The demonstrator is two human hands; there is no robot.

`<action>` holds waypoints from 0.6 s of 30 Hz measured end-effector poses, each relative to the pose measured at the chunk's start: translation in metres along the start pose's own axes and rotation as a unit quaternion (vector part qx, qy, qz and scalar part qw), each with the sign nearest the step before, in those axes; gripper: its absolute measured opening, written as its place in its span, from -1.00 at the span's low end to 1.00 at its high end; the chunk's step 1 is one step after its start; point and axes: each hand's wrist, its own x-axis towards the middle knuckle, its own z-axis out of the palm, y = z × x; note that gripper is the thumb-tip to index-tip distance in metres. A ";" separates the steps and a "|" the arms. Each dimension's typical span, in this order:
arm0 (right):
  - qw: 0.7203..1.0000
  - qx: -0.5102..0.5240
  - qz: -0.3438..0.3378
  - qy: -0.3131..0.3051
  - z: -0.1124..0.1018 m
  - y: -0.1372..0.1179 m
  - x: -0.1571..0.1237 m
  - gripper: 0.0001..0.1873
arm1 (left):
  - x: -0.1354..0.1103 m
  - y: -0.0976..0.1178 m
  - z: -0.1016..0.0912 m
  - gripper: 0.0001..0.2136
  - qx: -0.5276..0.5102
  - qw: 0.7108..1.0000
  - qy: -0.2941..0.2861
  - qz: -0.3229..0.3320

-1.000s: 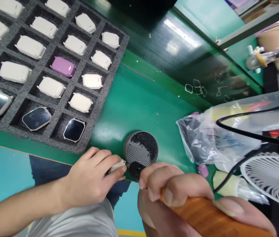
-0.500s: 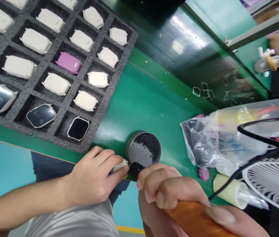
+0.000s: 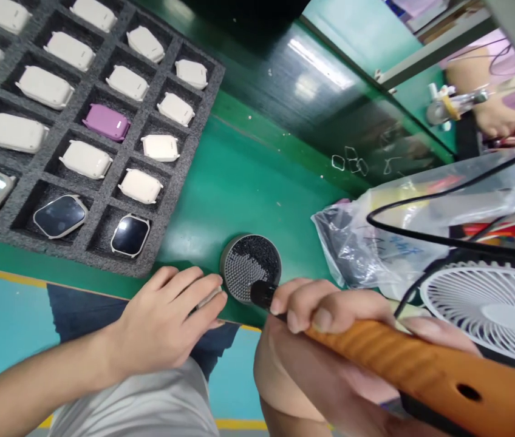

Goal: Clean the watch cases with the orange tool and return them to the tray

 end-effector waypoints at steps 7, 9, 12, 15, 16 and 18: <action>1.000 0.023 0.019 -0.006 0.000 0.008 0.005 -0.57 | 0.002 0.002 0.001 -0.79 0.004 1.000 0.004 -0.017; 0.999 0.030 0.017 -0.011 -0.001 0.011 0.005 -0.48 | 0.003 0.001 0.000 -0.75 0.005 1.000 -0.001 -0.014; 0.999 0.037 0.023 -0.014 -0.002 0.012 0.005 -0.35 | 0.001 0.000 -0.003 -0.76 -0.013 1.000 -0.027 0.005; 0.999 0.034 0.020 -0.021 -0.001 0.013 0.005 -0.34 | -0.001 -0.002 -0.004 -0.75 -0.025 0.999 -0.036 0.011; 0.999 0.032 0.020 -0.021 -0.001 0.012 0.005 -0.36 | -0.001 -0.002 -0.003 -0.76 -0.023 0.999 -0.032 0.007; 0.999 0.029 0.016 -0.015 -0.001 0.012 0.004 -0.42 | 0.000 -0.001 -0.001 -0.79 -0.010 1.000 -0.018 -0.006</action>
